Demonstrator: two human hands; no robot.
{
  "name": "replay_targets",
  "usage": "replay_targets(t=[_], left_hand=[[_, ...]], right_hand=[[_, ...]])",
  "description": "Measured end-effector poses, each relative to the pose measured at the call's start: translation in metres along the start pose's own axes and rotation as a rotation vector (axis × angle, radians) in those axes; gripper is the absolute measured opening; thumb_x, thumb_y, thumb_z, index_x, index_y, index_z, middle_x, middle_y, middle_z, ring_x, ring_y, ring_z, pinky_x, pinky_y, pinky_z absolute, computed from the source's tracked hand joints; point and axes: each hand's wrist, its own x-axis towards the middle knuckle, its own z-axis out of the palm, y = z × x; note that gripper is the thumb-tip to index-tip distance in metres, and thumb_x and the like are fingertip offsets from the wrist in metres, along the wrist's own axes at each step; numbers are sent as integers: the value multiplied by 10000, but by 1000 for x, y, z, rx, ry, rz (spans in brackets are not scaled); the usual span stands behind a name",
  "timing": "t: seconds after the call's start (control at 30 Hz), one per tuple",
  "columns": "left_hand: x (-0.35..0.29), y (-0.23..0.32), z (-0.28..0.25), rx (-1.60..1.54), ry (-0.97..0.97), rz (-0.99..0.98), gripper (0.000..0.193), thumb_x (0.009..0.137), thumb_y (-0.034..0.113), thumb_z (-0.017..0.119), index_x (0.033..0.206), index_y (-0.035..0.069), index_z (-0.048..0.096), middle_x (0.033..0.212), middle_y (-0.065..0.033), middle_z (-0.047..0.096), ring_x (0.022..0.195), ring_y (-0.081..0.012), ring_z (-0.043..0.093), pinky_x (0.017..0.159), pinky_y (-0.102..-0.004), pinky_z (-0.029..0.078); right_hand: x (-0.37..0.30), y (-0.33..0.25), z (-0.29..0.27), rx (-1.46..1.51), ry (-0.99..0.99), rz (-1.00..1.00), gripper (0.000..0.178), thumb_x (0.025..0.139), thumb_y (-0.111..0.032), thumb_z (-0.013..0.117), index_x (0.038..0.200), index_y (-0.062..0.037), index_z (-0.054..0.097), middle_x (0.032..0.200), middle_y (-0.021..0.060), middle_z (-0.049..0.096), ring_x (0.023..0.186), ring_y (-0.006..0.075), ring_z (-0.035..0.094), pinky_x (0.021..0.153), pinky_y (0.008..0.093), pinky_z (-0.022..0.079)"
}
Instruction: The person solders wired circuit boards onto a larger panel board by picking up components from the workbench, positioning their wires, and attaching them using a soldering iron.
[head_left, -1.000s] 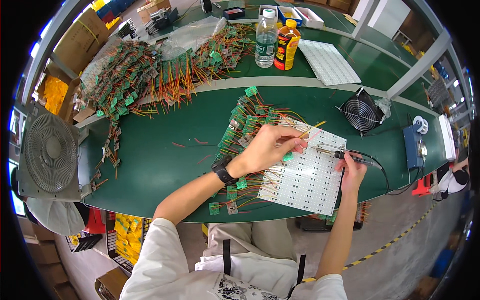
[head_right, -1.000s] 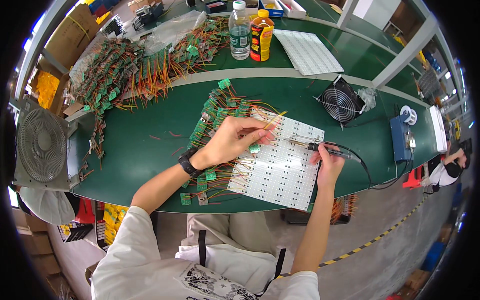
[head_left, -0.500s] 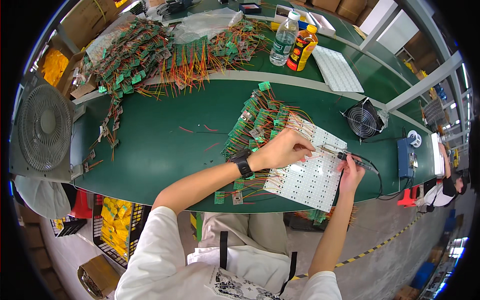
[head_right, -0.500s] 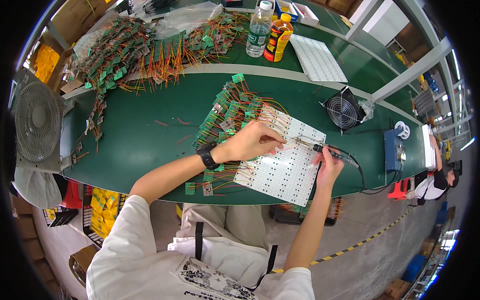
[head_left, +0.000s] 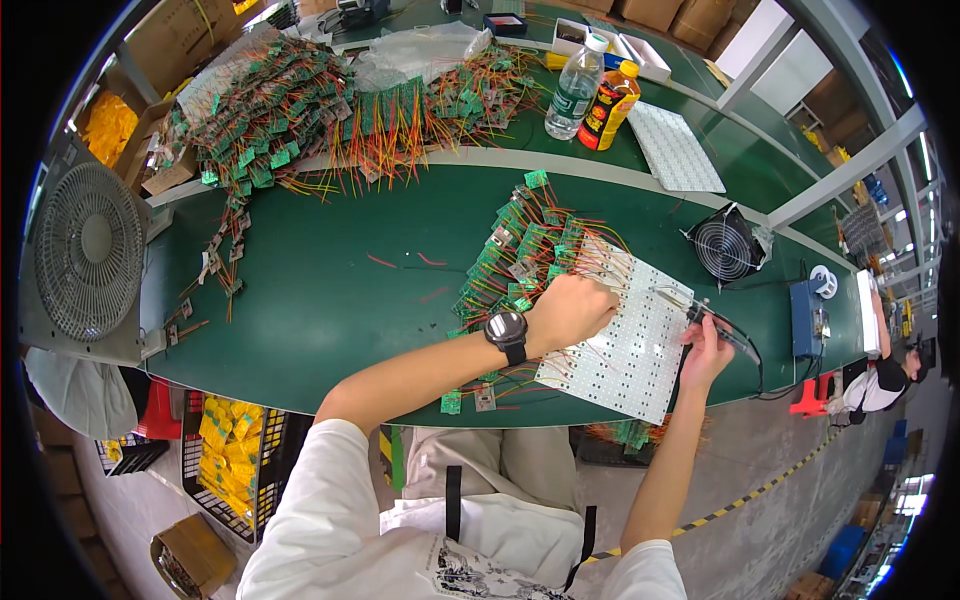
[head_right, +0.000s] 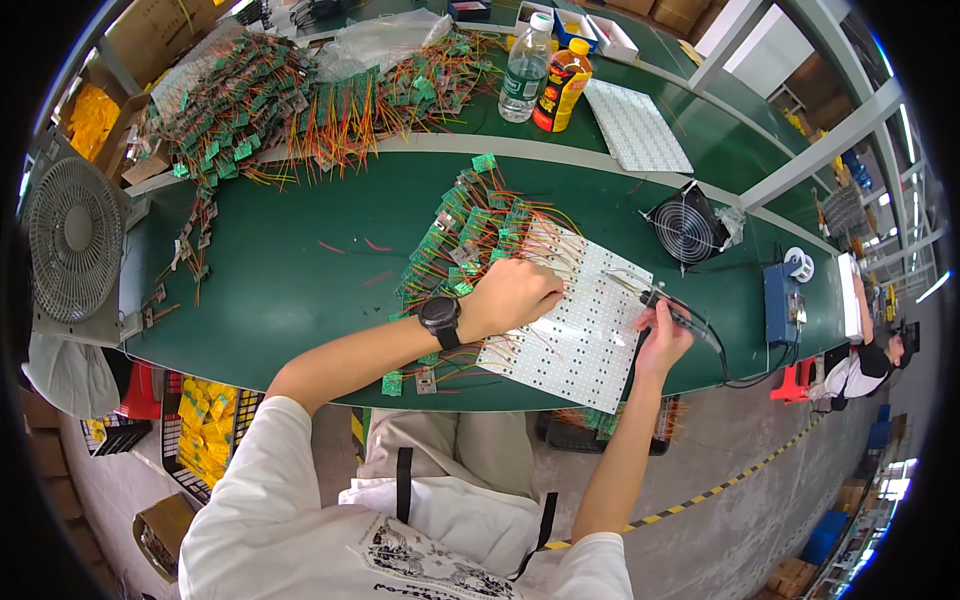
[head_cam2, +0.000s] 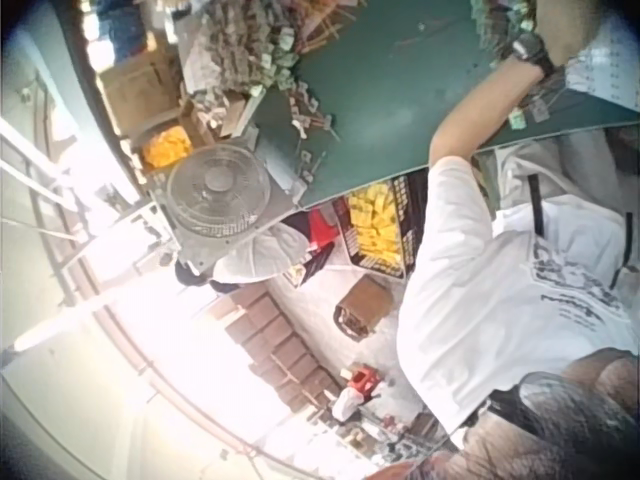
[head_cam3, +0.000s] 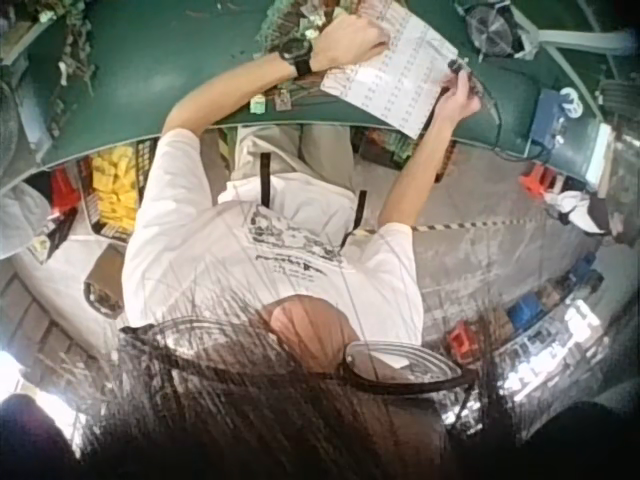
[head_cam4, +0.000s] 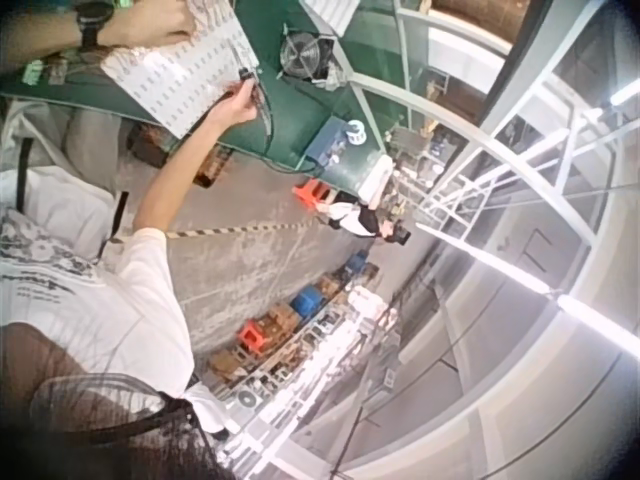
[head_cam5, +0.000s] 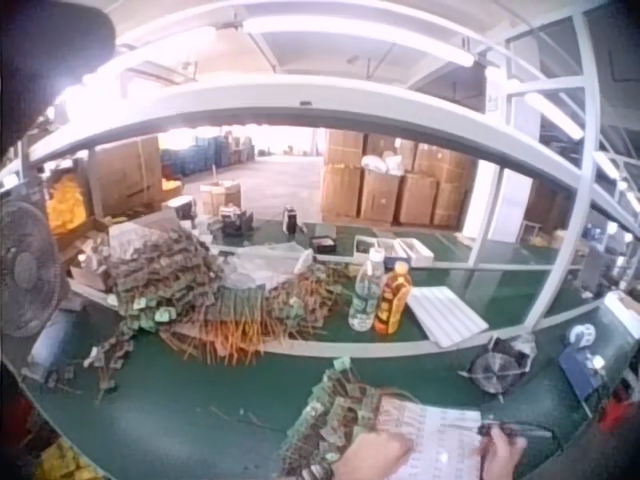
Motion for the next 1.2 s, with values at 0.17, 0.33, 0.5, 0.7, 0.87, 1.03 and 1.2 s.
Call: replay_targets(t=[0.17, 0.33, 0.5, 0.7, 0.87, 1.03, 1.2], left_hand=[[0, 2, 1, -1, -5, 11, 139, 816, 177, 621, 770, 56, 673, 716, -100, 645, 658, -303, 634, 571, -418, 497], [-1, 1, 1, -9, 39, 1, 131, 798, 168, 625, 739, 59, 668, 708, -99, 643, 651, -299, 631, 570, -410, 494], [1, 1, 1, -6, 22, -15, 110, 774, 161, 633, 742, 62, 667, 721, -102, 649, 661, -295, 634, 570, -404, 493], [-2, -3, 5, 1, 22, -38, 93, 762, 149, 631, 748, 63, 666, 733, -97, 656, 669, -292, 640, 583, -396, 502], [-2, -4, 7, 13, 29, -35, 80, 760, 135, 623, 751, 64, 661, 724, -99, 652, 662, -296, 636, 583, -399, 501], [-1, -3, 8, 38, 5, -46, 79, 758, 132, 624, 762, 62, 660, 726, -102, 653, 661, -297, 636, 580, -400, 499], [-1, -1, 6, 41, 2, -55, 90, 767, 139, 625, 772, 59, 666, 732, -104, 655, 661, -299, 637, 579, -403, 499]], right_hand=[[-4, -3, -4, -110, 85, -161, 176, 881, -63, 632, 1004, 57, 594, 734, 114, 642, 554, 157, 592, 495, 257, 448], [-4, -3, -4, 45, -87, 50, 172, 878, -69, 625, 997, 53, 603, 735, 110, 643, 553, 172, 603, 503, 273, 461], [-5, 0, -11, 18, -150, 112, 196, 871, -72, 635, 991, 78, 594, 730, 127, 636, 535, 187, 600, 495, 294, 479], [-9, 1, -7, -40, -179, 105, 191, 865, -71, 643, 987, 71, 604, 725, 128, 639, 524, 192, 601, 495, 291, 478], [-9, 1, -9, -41, -232, 91, 210, 863, -84, 648, 1003, 67, 610, 707, 129, 640, 534, 191, 599, 506, 286, 475], [-10, -1, -7, -69, -228, 86, 209, 866, -85, 644, 1007, 66, 611, 709, 129, 642, 540, 188, 601, 515, 282, 477], [-10, -1, -6, -83, -242, 87, 203, 872, -76, 637, 1014, 67, 613, 712, 127, 645, 543, 184, 601, 519, 282, 479]])
